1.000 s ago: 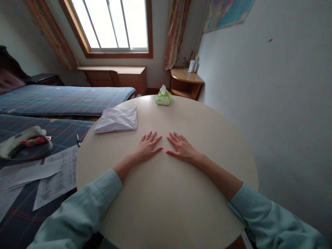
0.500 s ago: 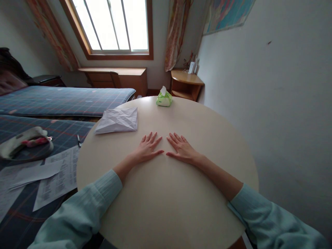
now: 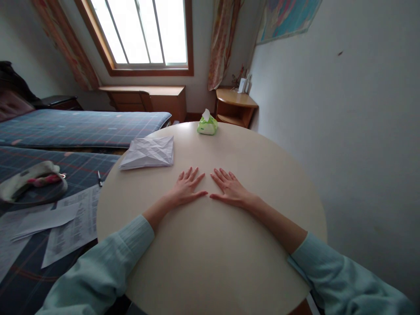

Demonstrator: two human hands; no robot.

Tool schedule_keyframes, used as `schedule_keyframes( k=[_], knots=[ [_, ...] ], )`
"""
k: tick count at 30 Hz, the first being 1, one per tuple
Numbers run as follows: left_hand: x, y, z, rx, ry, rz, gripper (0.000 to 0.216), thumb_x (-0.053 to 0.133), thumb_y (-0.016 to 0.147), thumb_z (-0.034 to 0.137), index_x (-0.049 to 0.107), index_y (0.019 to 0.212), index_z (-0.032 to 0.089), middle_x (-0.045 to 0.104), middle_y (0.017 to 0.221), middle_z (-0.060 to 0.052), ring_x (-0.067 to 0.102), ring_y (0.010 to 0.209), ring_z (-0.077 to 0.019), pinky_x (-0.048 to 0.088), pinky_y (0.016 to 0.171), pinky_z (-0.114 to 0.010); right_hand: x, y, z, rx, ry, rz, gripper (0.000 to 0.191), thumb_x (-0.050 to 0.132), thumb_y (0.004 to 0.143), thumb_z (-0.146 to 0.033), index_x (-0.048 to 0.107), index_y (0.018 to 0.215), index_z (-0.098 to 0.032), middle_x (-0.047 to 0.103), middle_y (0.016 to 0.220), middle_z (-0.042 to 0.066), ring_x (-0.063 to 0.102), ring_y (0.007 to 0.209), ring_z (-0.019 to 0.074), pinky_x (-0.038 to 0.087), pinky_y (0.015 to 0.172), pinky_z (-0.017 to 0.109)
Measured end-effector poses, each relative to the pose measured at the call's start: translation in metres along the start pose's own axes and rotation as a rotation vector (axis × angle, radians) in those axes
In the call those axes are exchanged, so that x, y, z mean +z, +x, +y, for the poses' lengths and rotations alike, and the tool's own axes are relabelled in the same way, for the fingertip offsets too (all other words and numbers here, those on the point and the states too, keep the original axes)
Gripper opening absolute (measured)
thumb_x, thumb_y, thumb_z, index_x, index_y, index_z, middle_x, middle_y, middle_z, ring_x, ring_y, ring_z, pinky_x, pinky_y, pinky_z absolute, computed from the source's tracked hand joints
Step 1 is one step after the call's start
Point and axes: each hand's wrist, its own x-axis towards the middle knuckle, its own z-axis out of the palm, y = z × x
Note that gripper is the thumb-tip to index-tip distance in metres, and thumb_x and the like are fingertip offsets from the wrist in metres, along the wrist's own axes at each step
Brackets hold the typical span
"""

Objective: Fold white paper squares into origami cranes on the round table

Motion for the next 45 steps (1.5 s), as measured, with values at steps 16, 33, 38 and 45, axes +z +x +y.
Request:
schedule_keyframes(
  k=[16,33,38,45],
  knots=[
    [-0.015,-0.001,-0.019,-0.078,0.039,0.086,0.072,0.026,0.075,0.067,0.017,0.135,0.029,0.011,0.144,-0.007,0.002,0.132,-0.0267,0.006,0.102,-0.052,-0.003,0.000,0.000,0.002,-0.001,-0.023,0.087,0.022,0.071,-0.073,0.019,0.136,-0.015,0.013,0.143,0.010,0.009,0.132,0.0259,0.012,0.105,0.044],
    [-0.038,-0.044,-0.142,-0.586,0.104,0.340,0.075,0.044,0.075,0.054,0.019,0.136,0.018,0.020,0.142,-0.010,0.013,0.130,-0.0294,0.017,0.101,-0.051,0.000,-0.001,0.002,-0.006,0.022,-0.001,0.086,0.022,0.071,-0.073,0.021,0.136,-0.016,0.015,0.143,0.011,0.011,0.131,0.0264,0.013,0.105,0.044],
    [-0.031,-0.044,-0.152,-0.589,0.090,0.303,0.065,0.044,0.078,0.047,0.026,0.133,0.018,0.027,0.139,-0.009,0.018,0.129,-0.0275,0.016,0.100,-0.053,0.003,0.000,0.003,-0.008,0.019,0.017,0.086,0.023,0.071,-0.073,0.022,0.136,-0.016,0.017,0.142,0.011,0.012,0.131,0.0267,0.013,0.104,0.044],
    [-0.030,-0.045,-0.157,-0.568,0.045,0.275,0.040,0.041,0.082,0.040,0.048,0.119,0.026,0.045,0.129,-0.005,0.036,0.121,-0.0257,0.017,0.100,-0.050,0.003,0.001,0.003,-0.010,0.023,0.017,0.087,0.024,0.071,-0.073,0.022,0.135,-0.015,0.016,0.142,0.011,0.012,0.131,0.0266,0.013,0.105,0.044]
  ],
)
